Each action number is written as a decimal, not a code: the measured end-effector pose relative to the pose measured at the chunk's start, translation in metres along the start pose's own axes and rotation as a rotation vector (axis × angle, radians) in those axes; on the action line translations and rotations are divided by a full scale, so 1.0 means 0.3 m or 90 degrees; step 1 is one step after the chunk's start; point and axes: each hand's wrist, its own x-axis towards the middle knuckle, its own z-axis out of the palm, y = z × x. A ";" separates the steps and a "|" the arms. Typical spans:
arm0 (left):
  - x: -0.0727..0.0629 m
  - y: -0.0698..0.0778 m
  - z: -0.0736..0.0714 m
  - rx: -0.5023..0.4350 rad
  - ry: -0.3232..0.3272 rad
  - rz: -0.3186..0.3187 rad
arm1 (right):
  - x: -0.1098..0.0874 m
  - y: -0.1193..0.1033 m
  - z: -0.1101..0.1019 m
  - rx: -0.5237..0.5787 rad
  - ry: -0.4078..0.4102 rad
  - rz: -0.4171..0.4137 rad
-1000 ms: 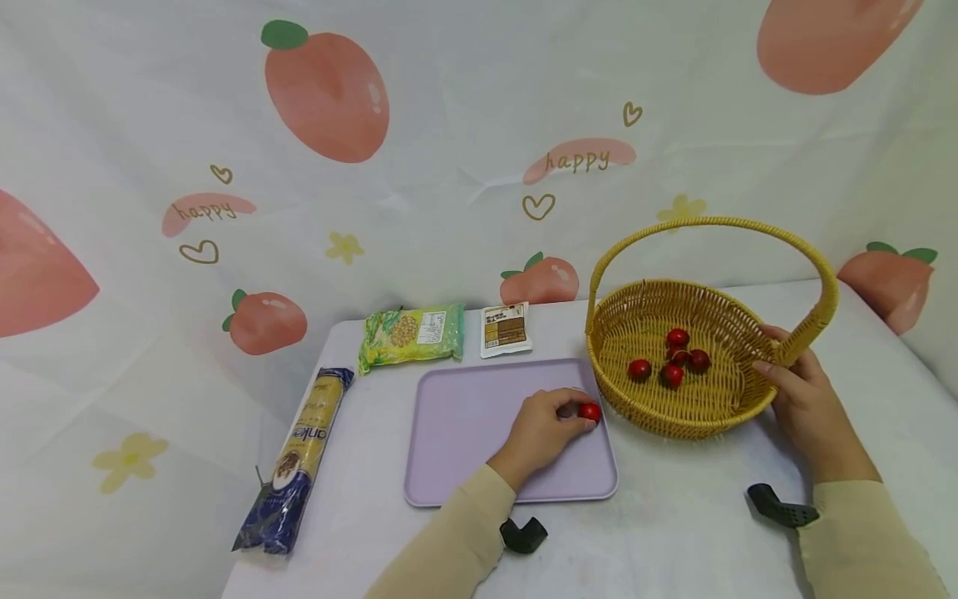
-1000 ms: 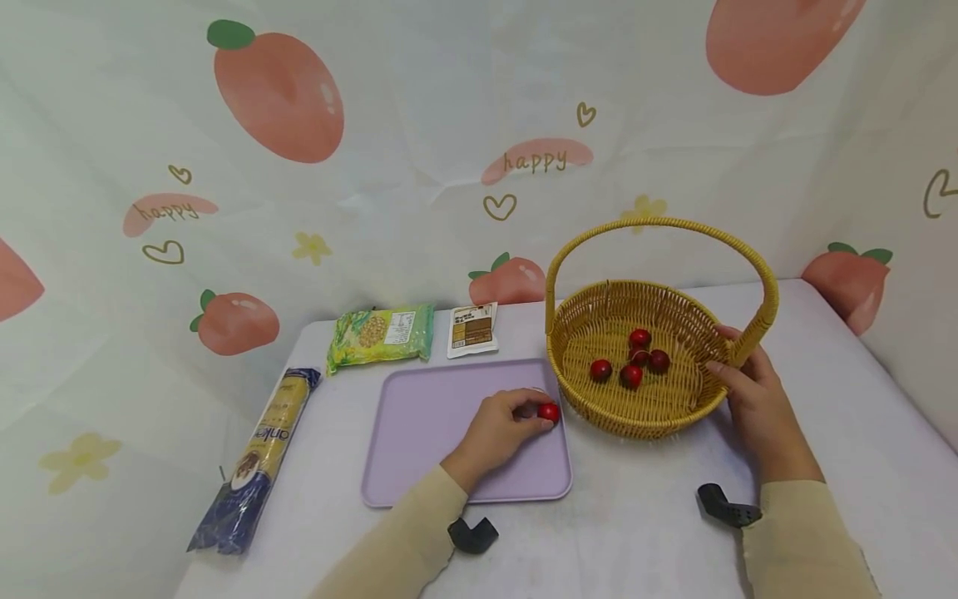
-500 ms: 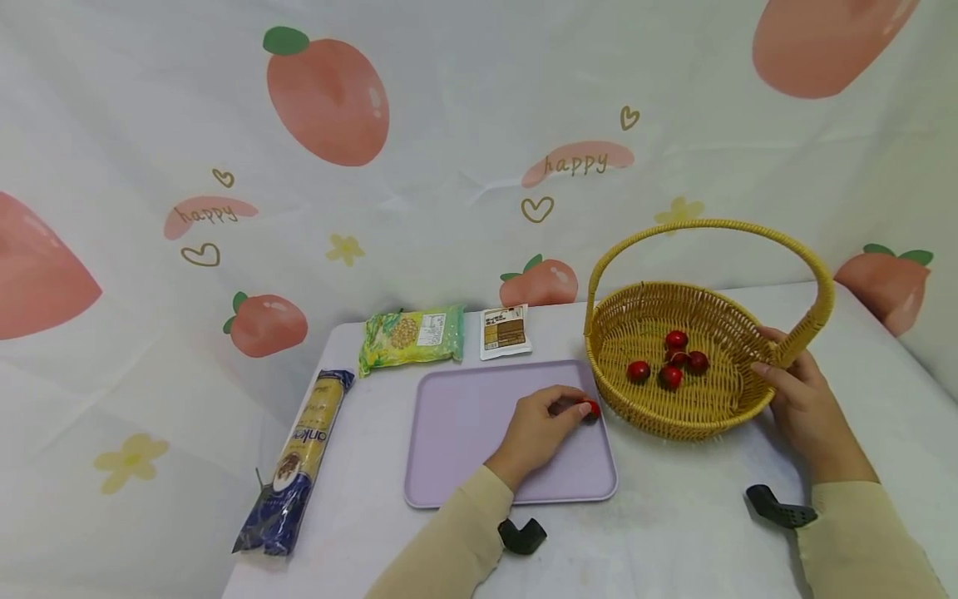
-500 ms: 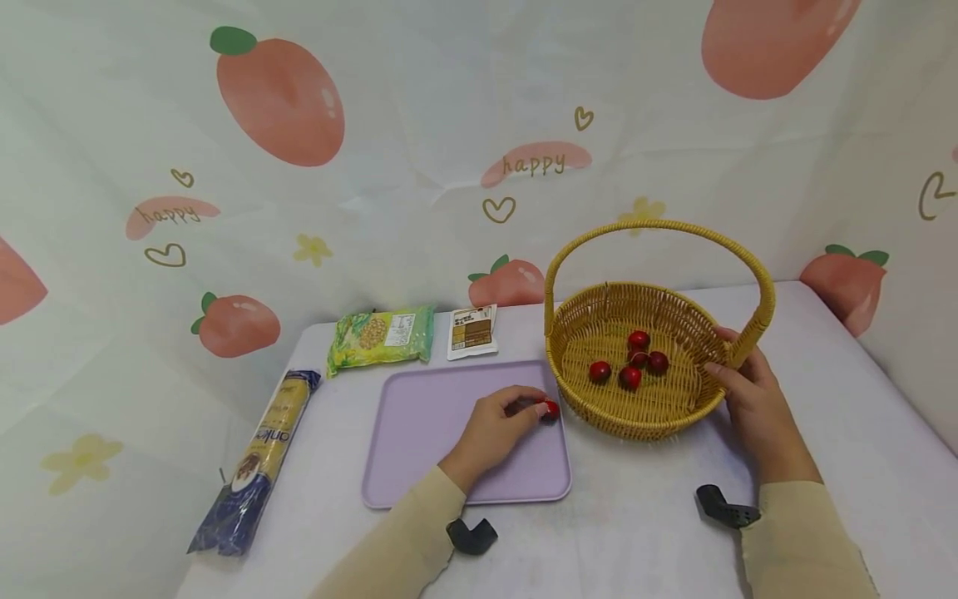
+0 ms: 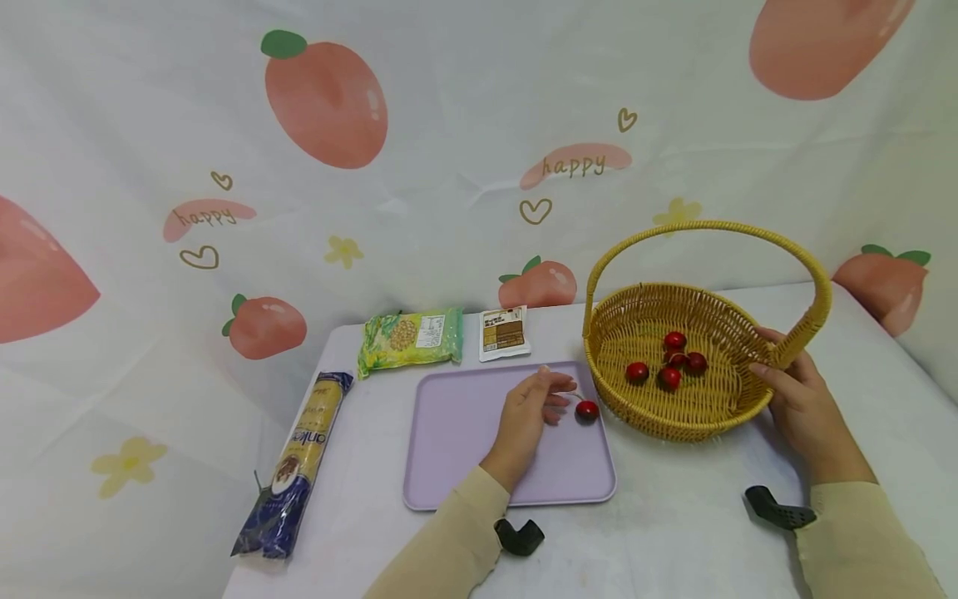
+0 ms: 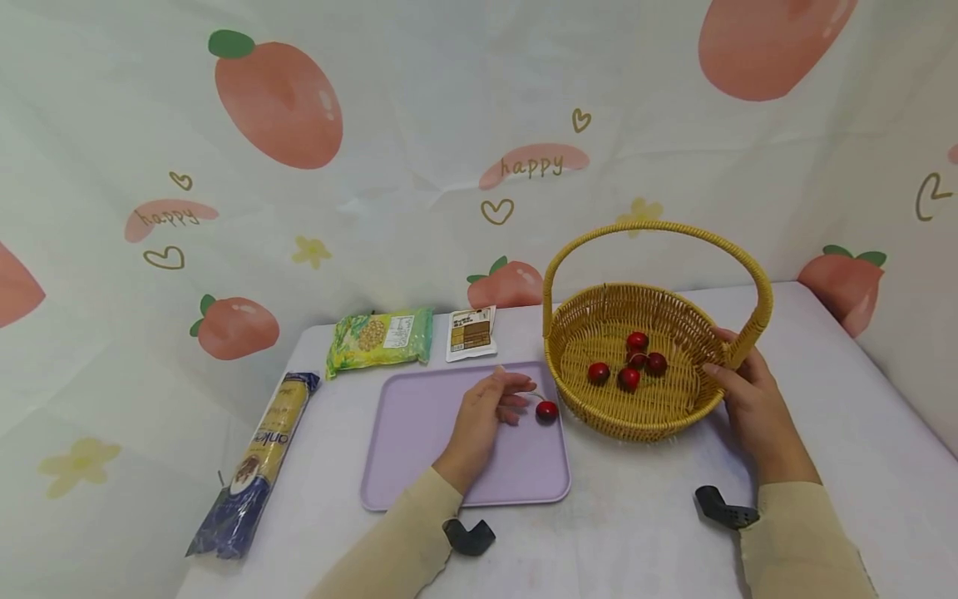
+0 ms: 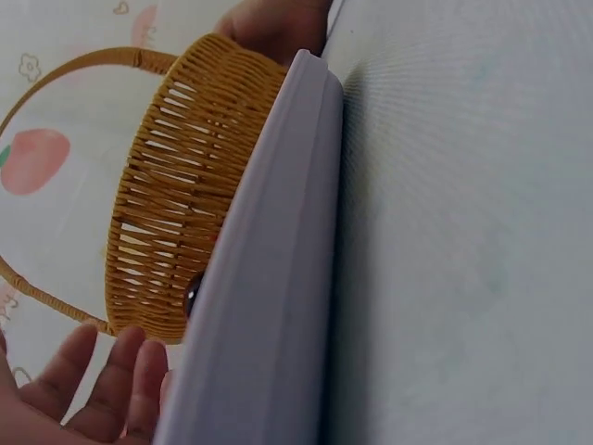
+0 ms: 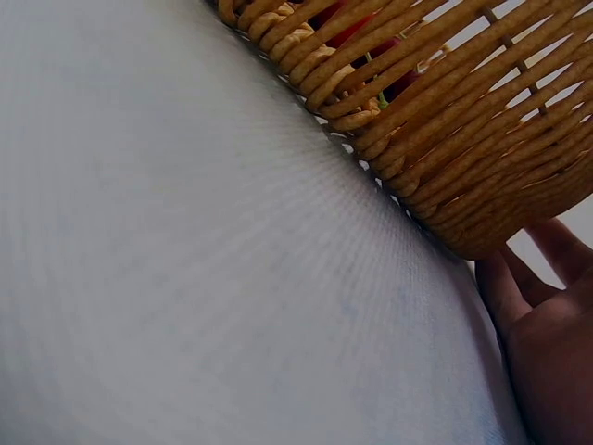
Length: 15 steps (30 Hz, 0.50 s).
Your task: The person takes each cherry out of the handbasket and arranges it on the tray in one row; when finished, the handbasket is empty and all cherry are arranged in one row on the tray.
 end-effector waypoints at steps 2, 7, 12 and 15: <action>-0.003 0.011 0.003 -0.023 -0.011 0.010 | 0.001 0.000 0.000 -0.002 0.000 -0.001; -0.008 0.059 0.015 -0.096 -0.069 0.029 | 0.003 -0.001 0.003 -0.005 -0.002 -0.001; 0.016 0.139 0.056 -0.202 -0.166 0.062 | 0.002 -0.001 0.005 -0.007 0.000 -0.004; 0.051 0.184 0.098 -0.228 -0.206 0.081 | 0.001 0.000 0.006 -0.004 0.001 -0.008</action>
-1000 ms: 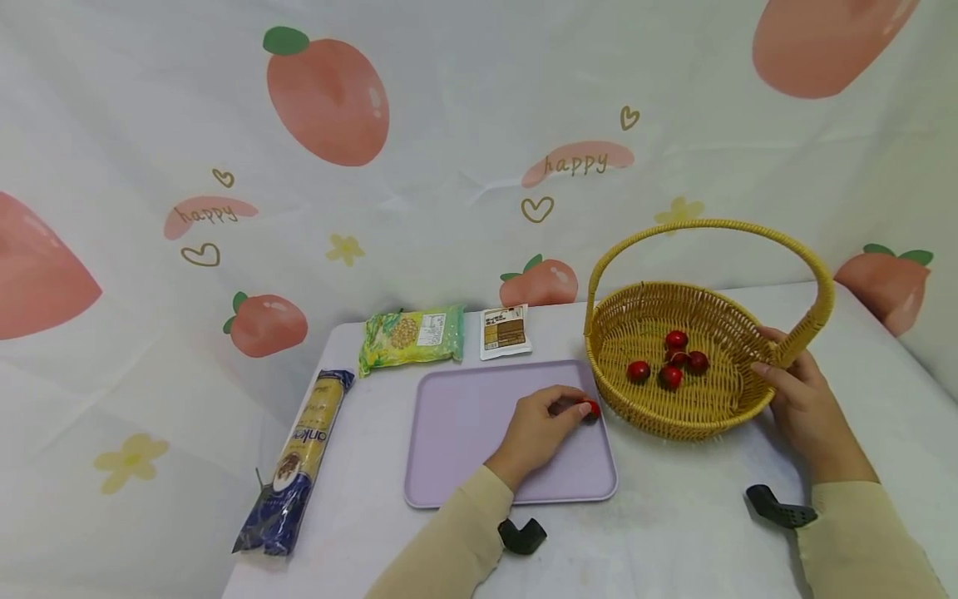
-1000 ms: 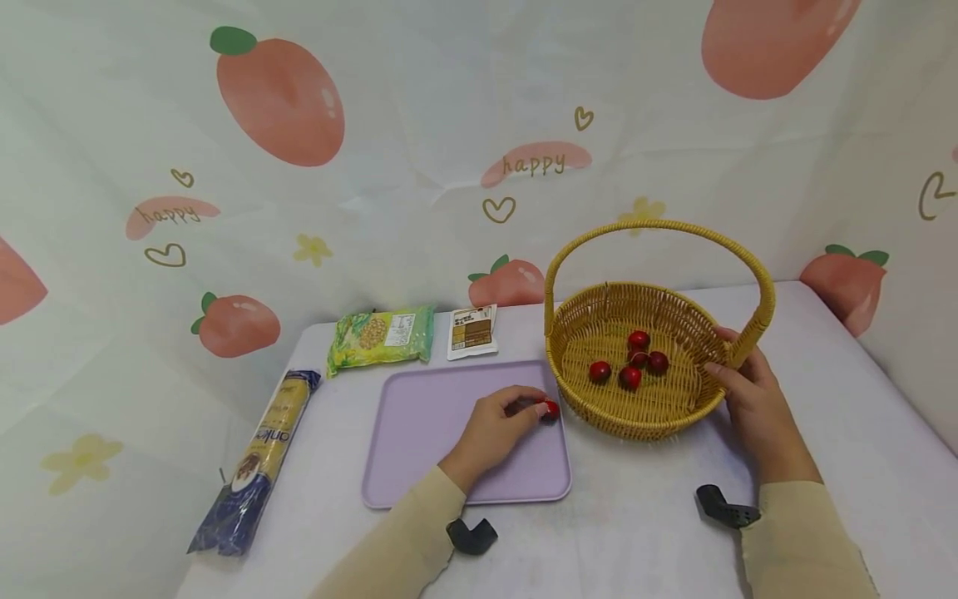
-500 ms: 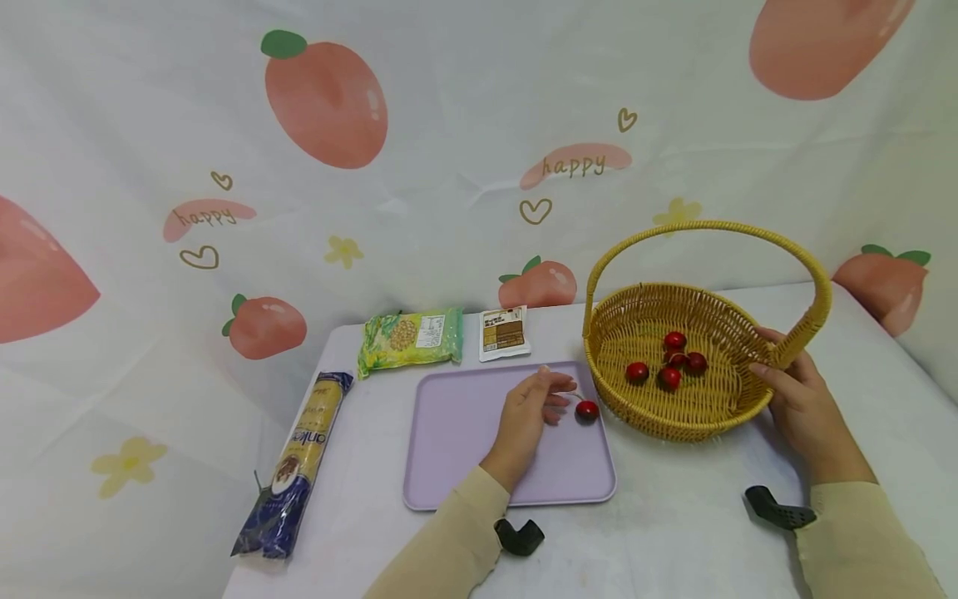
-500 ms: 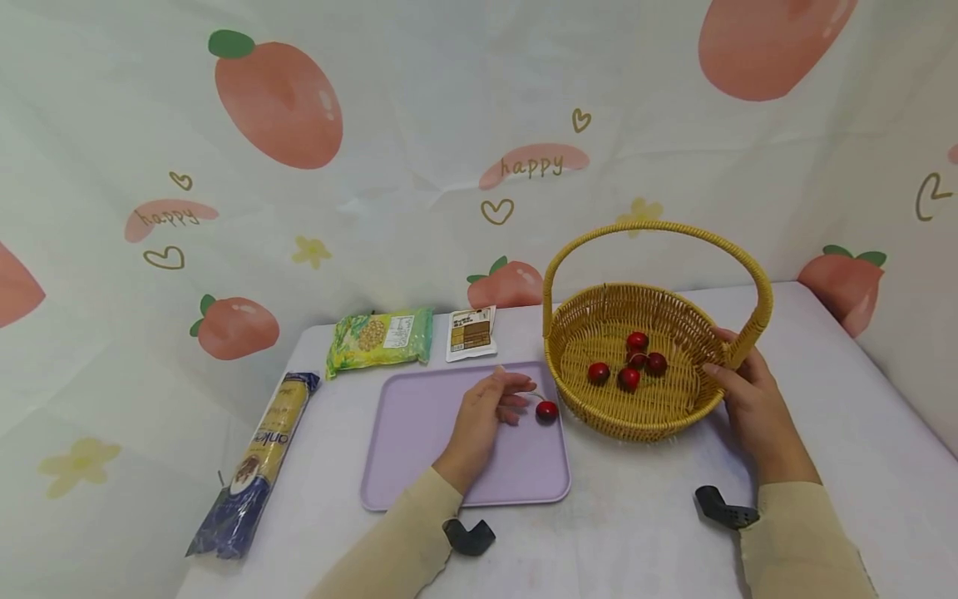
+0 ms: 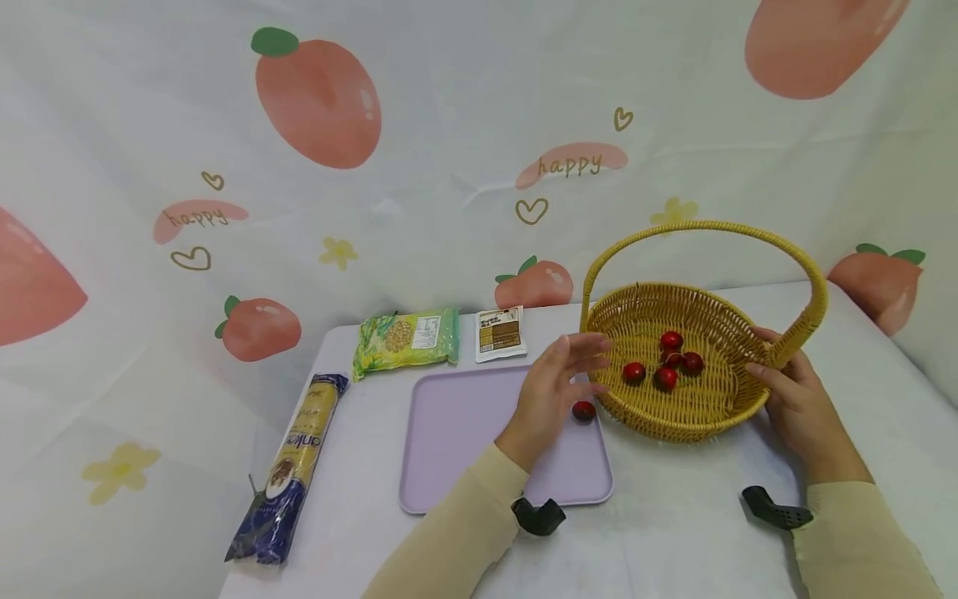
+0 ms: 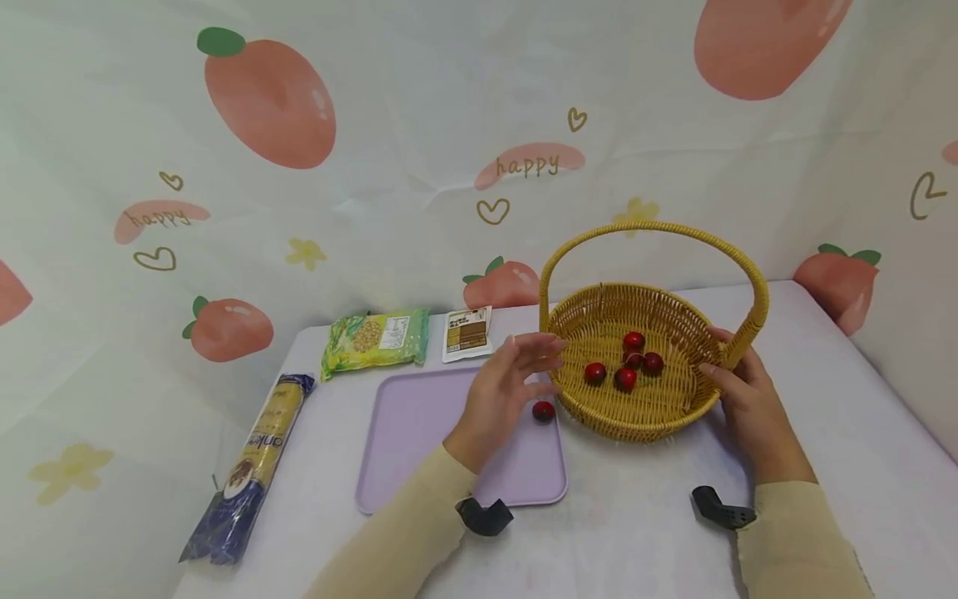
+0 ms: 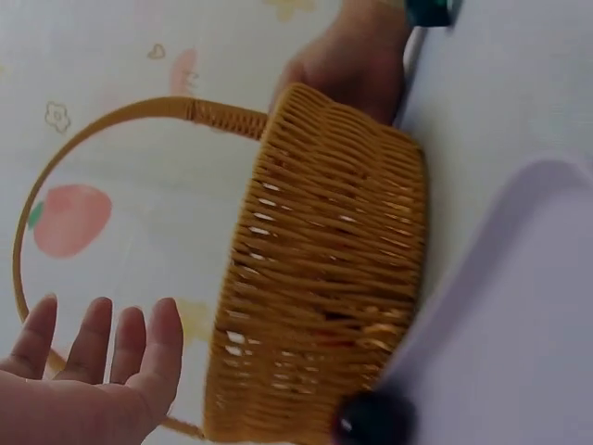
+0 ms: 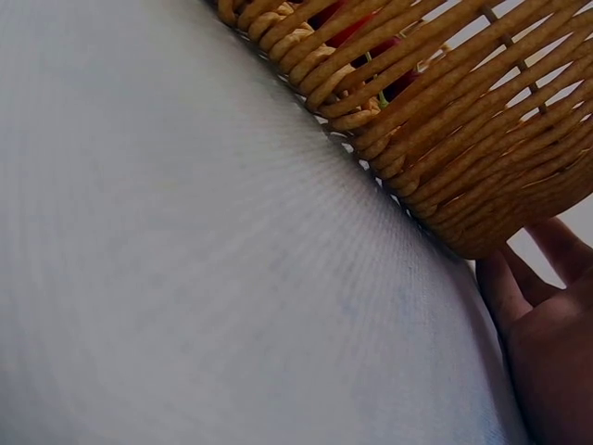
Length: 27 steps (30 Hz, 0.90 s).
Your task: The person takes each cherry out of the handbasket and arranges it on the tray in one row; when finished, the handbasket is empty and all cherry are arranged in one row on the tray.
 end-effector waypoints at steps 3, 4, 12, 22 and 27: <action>0.060 0.010 0.040 0.013 -0.013 -0.010 | 0.000 -0.002 0.000 0.004 -0.003 -0.006; 0.080 0.009 0.051 0.016 -0.015 -0.022 | 0.001 -0.002 0.000 0.004 -0.003 -0.008; 0.203 -0.037 0.114 0.043 0.049 -0.161 | 0.002 -0.006 0.006 -0.006 0.006 0.009; 0.297 -0.080 0.175 0.007 0.295 -0.279 | -0.004 -0.014 0.016 -0.016 0.000 0.005; 0.324 -0.096 0.194 0.027 0.323 -0.290 | -0.007 -0.009 0.011 -0.010 0.007 0.007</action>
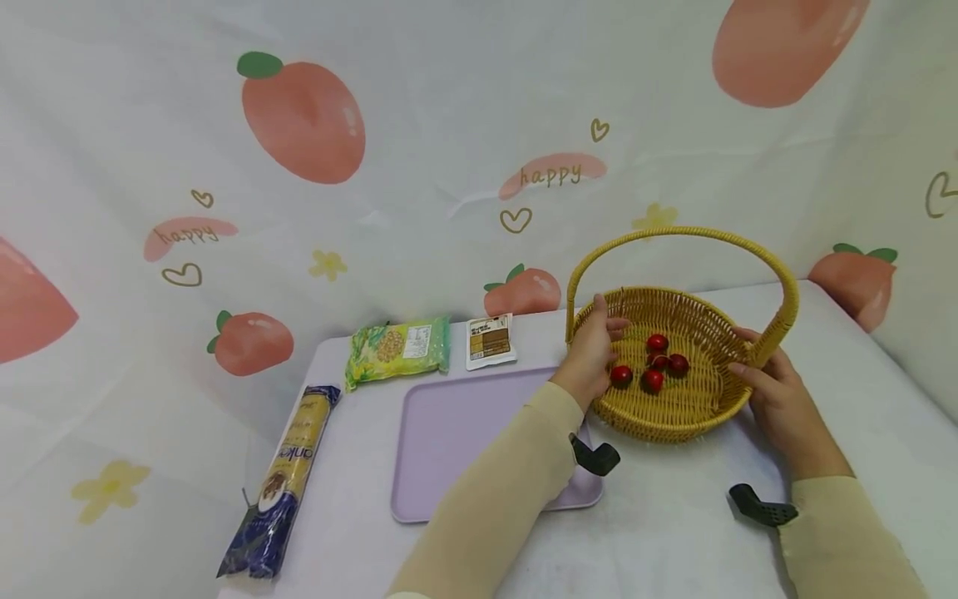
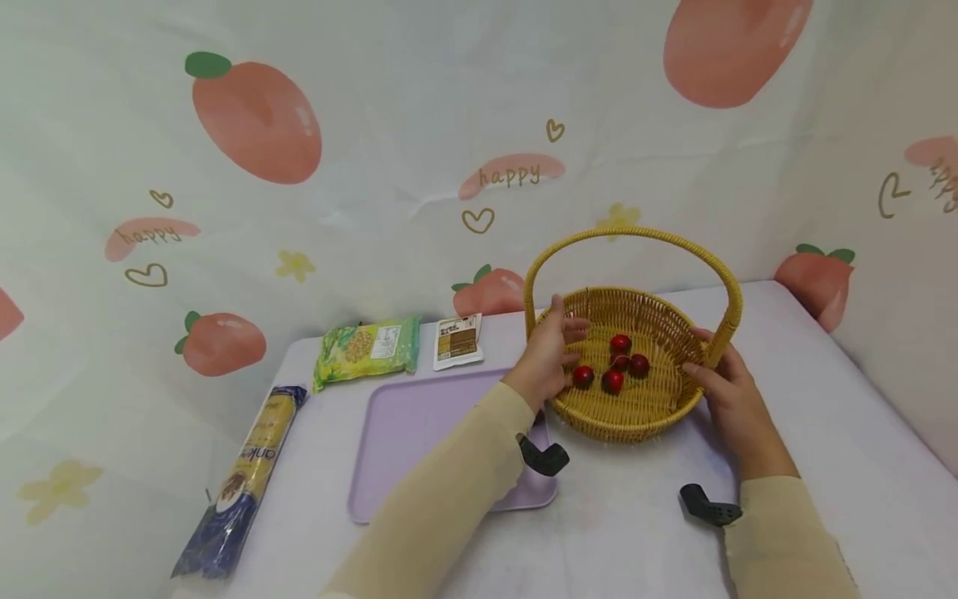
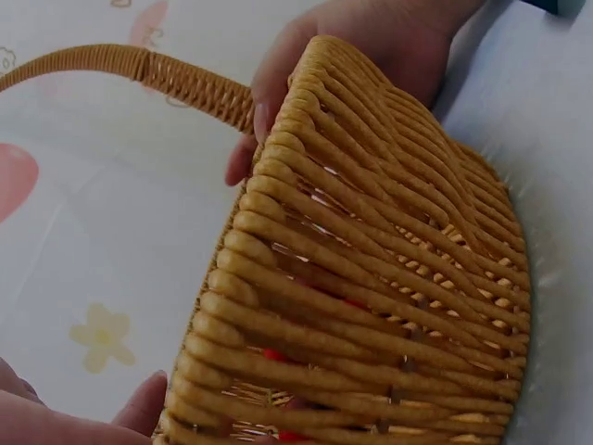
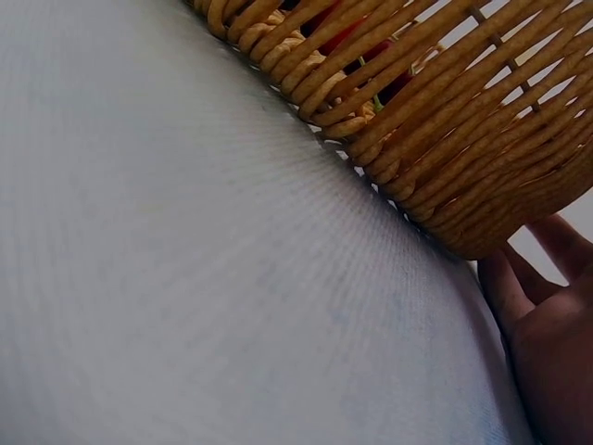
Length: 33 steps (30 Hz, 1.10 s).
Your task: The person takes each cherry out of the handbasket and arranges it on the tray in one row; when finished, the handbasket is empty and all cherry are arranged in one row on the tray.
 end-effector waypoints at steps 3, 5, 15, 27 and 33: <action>0.008 -0.005 0.007 0.020 0.008 0.006 | 0.004 0.007 0.003 0.002 -0.003 -0.001; 0.012 -0.009 0.007 0.047 0.009 0.001 | 0.006 0.010 0.006 -0.003 -0.005 0.004; 0.017 -0.039 0.010 0.259 -0.065 0.040 | 0.004 0.006 0.010 -0.023 0.000 0.013; 0.010 -0.071 0.041 0.553 -0.029 0.091 | 0.005 0.009 -0.002 -0.027 0.005 0.008; 0.004 -0.072 0.053 0.651 -0.035 0.127 | 0.003 0.003 -0.007 -0.028 0.004 0.001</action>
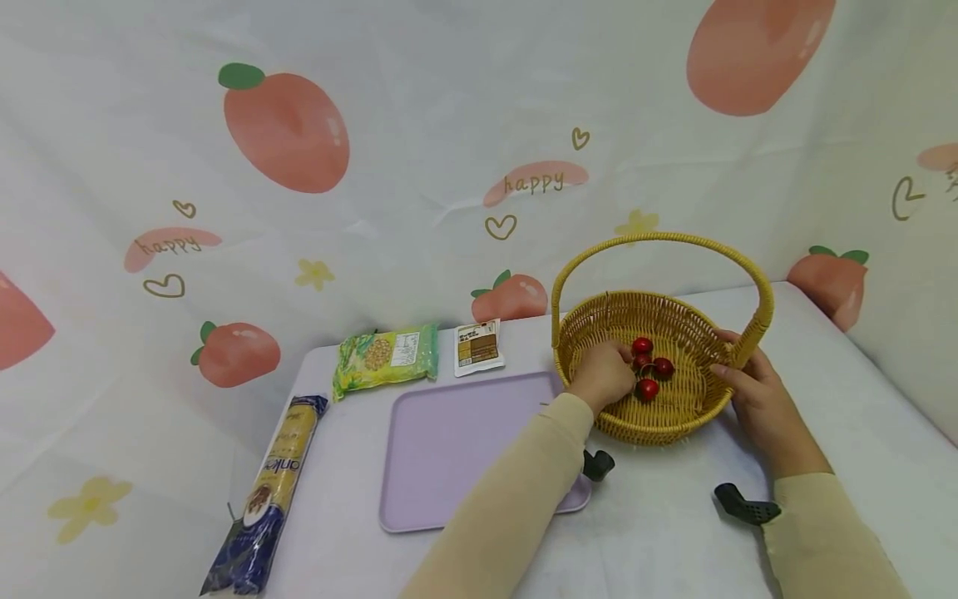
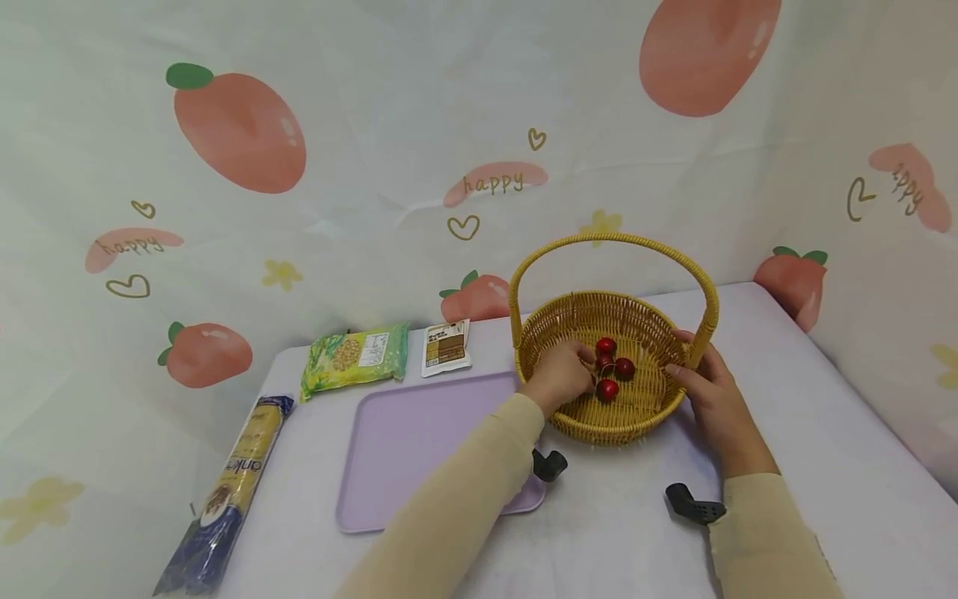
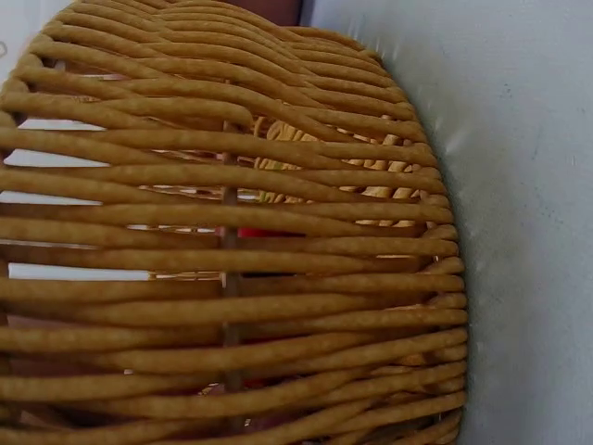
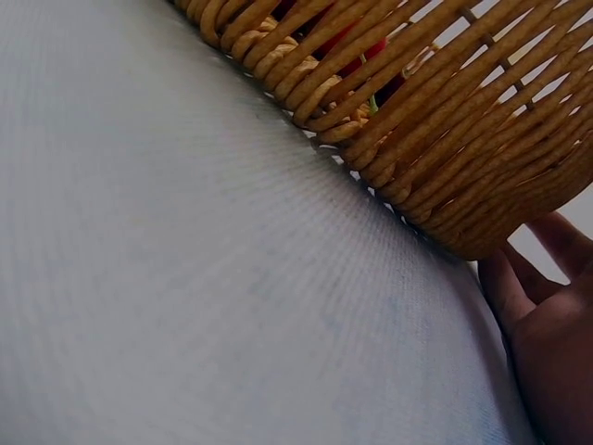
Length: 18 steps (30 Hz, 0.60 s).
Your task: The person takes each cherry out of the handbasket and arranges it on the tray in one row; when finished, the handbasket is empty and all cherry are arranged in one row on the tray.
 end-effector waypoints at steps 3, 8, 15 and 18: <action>0.000 0.000 -0.001 -0.020 0.014 -0.006 | 0.000 -0.001 0.001 -0.011 -0.001 0.003; 0.005 -0.006 0.000 0.035 0.009 0.028 | 0.000 -0.001 0.002 -0.011 0.003 0.006; 0.004 -0.013 0.001 0.009 0.000 0.022 | -0.003 -0.002 0.004 -0.012 0.006 0.013; 0.003 -0.012 -0.001 -0.075 0.006 0.037 | -0.001 -0.004 0.005 -0.016 0.006 0.004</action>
